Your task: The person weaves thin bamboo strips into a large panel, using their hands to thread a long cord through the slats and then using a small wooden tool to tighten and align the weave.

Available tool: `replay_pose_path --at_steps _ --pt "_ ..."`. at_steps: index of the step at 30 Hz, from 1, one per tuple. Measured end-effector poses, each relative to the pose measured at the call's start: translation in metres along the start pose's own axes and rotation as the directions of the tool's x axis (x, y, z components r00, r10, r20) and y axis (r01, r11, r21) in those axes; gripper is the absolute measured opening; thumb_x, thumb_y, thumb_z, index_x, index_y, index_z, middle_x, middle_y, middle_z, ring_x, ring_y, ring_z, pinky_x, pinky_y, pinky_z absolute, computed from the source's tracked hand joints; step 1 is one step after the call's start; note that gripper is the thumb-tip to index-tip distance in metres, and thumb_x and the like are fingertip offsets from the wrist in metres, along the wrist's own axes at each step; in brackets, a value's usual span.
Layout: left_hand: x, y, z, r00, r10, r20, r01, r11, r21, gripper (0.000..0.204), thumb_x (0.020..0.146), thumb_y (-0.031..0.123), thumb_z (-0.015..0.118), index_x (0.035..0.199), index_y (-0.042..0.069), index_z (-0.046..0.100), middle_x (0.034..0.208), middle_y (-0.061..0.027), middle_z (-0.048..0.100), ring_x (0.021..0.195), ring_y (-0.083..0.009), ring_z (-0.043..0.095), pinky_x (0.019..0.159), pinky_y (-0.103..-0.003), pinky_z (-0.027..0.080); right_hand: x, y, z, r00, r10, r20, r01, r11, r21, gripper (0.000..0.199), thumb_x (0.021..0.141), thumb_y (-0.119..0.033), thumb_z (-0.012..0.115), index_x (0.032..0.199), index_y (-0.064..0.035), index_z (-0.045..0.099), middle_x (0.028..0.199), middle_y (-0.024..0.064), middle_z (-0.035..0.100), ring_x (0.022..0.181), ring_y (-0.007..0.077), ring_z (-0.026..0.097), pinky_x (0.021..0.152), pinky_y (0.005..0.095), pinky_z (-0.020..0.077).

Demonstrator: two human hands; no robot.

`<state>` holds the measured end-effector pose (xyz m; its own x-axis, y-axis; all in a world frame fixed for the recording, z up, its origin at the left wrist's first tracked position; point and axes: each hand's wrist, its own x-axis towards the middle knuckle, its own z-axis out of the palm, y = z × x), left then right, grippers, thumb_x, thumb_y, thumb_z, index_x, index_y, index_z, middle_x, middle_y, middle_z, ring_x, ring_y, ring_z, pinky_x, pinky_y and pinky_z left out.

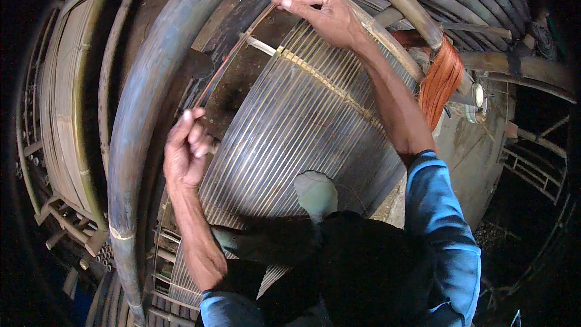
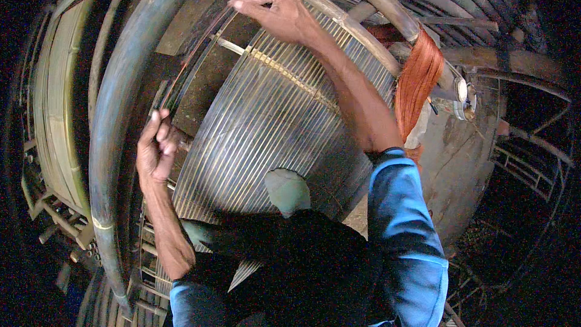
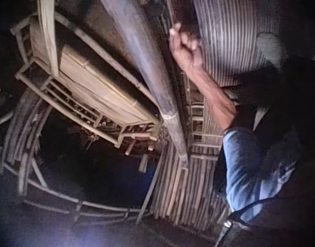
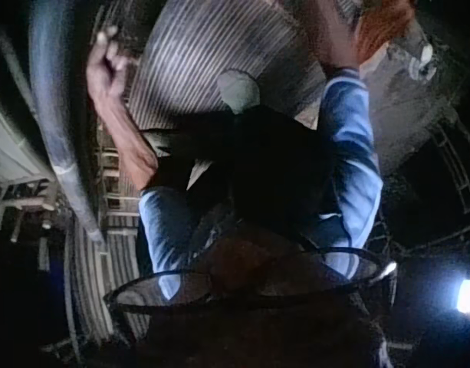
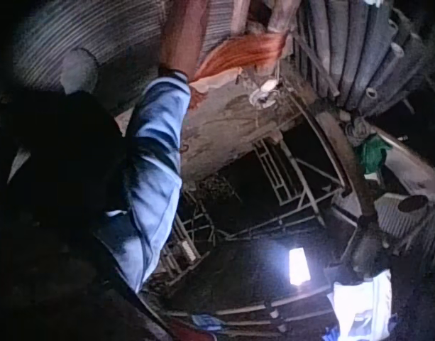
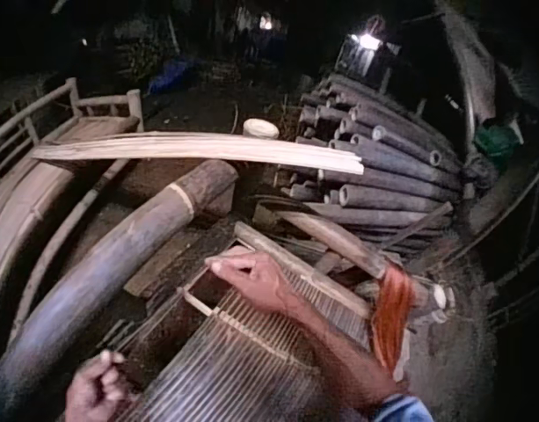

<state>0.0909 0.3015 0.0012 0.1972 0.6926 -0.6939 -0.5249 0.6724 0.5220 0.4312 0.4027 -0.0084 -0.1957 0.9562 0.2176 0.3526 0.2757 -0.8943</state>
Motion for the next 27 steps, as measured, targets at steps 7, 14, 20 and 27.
replay_pose_path --at_steps 7,14,20,27 --pt "0.041 -0.051 -0.015 0.821 0.572 -0.005 -0.213 0.314 0.925 0.02 0.089 0.019 0.074 0.093 0.0 0.077 0.08 -0.0075 0.074 0.065 -0.0148 0.063 0.064 -0.031 0.052 0.007 0.055 -0.007 0.913 0.266 0.31 -0.038 0.811 -0.583 0.033 0.097 -0.026 0.059 0.124 -0.0106 0.069 0.121 0.0163 0.068 0.108 0.0305 0.063 0.1 0.0397 0.0483" --pt "0.184 -0.106 0.016 0.764 0.552 0.333 -0.327 -0.112 0.938 0.026 0.087 0.026 0.067 0.088 0.0 0.072 0.087 -0.0249 0.069 0.084 -0.0431 0.068 0.074 -0.052 0.052 0.008 0.102 0.051 0.863 0.283 0.418 0.075 0.747 -0.66 0.035 0.093 -0.018 0.054 0.125 -0.0159 0.068 0.102 0.0169 0.064 0.115 0.0338 0.057 0.113 0.0489 0.0343" --pt "0.249 -0.12 0.047 0.928 0.342 -0.15 -0.09 0.595 0.799 0.023 0.09 0.018 0.057 0.088 -0.001 0.07 0.085 -0.0214 0.07 0.077 -0.0345 0.068 0.069 -0.04 0.052 0.02 0.103 0.067 0.79 0.384 0.477 0.19 0.586 -0.787 0.03 0.087 -0.021 0.058 0.111 -0.0148 0.074 0.101 0.0162 0.064 0.112 0.0316 0.057 0.111 0.0444 0.035" --pt "0.218 -0.097 0.047 0.994 -0.086 -0.059 0.104 0.875 0.473 0.012 0.092 0.011 0.06 0.095 0.005 0.069 0.08 -0.0058 0.068 0.072 -0.0163 0.06 0.061 -0.028 0.047 -0.011 0.093 0.028 0.967 0.152 0.203 -0.037 0.876 -0.48 0.025 0.093 -0.017 0.053 0.102 -0.0066 0.073 0.108 0.0144 0.067 0.112 0.0275 0.058 0.105 0.0383 0.0416"
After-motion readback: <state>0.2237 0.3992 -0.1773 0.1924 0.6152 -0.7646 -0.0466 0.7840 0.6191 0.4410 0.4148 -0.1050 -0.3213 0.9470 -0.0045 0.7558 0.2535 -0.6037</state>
